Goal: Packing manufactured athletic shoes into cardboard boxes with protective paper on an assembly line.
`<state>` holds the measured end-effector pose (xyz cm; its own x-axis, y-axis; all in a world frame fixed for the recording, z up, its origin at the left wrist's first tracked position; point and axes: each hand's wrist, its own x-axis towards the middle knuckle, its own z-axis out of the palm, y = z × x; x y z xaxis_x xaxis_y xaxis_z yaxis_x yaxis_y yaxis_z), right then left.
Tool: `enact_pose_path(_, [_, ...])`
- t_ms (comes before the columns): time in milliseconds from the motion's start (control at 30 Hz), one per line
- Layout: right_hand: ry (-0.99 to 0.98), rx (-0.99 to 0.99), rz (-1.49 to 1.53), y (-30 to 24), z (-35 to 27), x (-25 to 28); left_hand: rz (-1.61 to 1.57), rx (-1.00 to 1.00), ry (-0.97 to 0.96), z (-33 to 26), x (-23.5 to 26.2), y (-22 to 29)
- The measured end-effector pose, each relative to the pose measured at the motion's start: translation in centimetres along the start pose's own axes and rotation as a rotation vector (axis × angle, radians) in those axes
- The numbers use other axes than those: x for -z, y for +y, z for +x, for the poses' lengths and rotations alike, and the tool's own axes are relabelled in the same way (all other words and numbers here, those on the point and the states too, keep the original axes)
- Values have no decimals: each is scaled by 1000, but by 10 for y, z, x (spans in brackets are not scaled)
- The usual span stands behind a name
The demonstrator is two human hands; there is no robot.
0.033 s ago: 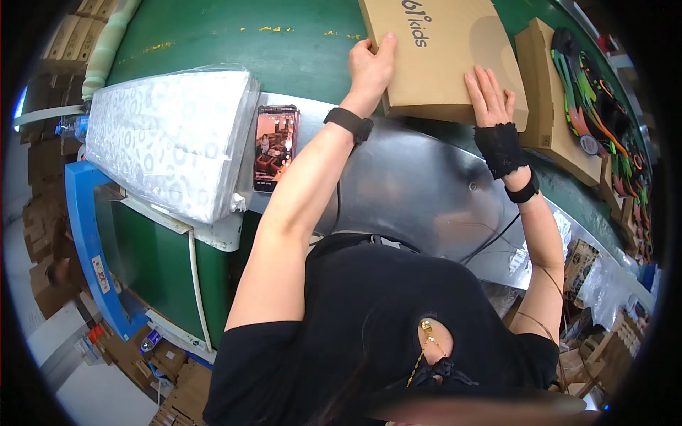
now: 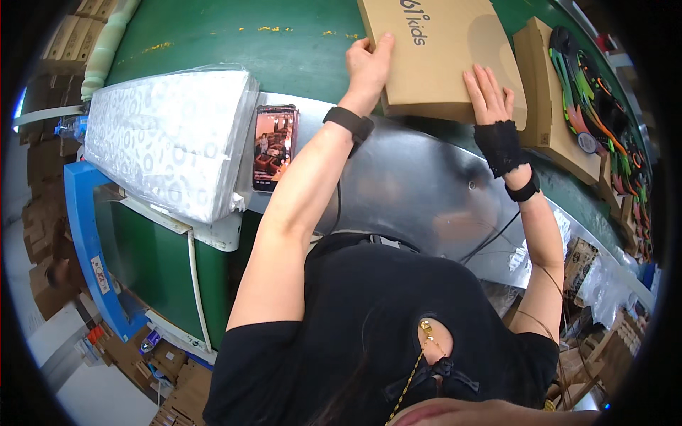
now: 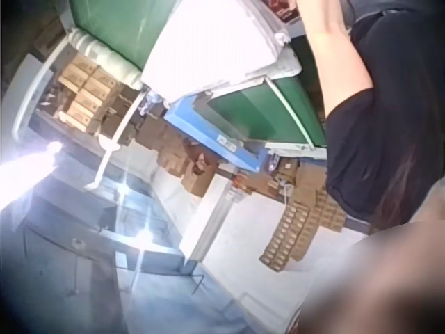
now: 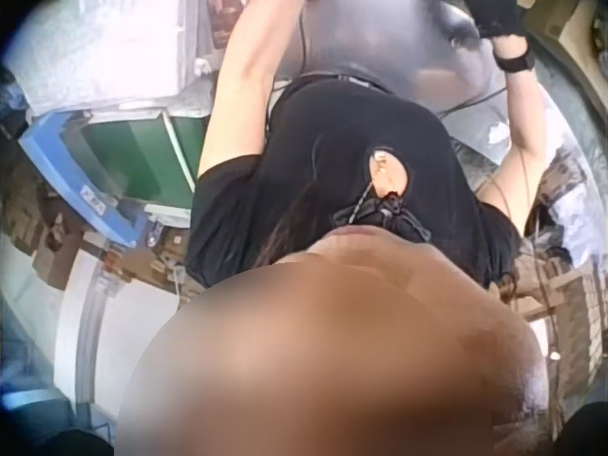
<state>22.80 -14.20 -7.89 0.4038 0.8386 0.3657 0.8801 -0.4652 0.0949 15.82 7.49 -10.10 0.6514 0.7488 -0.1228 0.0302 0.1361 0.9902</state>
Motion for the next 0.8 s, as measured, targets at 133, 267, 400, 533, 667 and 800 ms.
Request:
enact_pose_path(133, [-11, 9, 74, 15, 3, 5, -386, 311, -226, 4, 1, 9])
enact_pose_path(267, [1, 31, 55, 18, 10, 34, -431, 375, -455, 2, 1, 24])
enact_pose_path(400, [71, 101, -6, 11, 15, 75, -381, 309, -428, -1, 14, 28])
enact_pose_path(533, [360, 145, 3, 5, 6, 117, -414, 143, -297, -44, 54, 82])
enact_pose_path(667, [427, 41, 27, 62, -12, 126, -553, -177, -319, -58, 167, 115])
enact_pose_path(800, [343, -200, -216, 182, -47, 124, -553, -208, 6, -75, 302, 139])
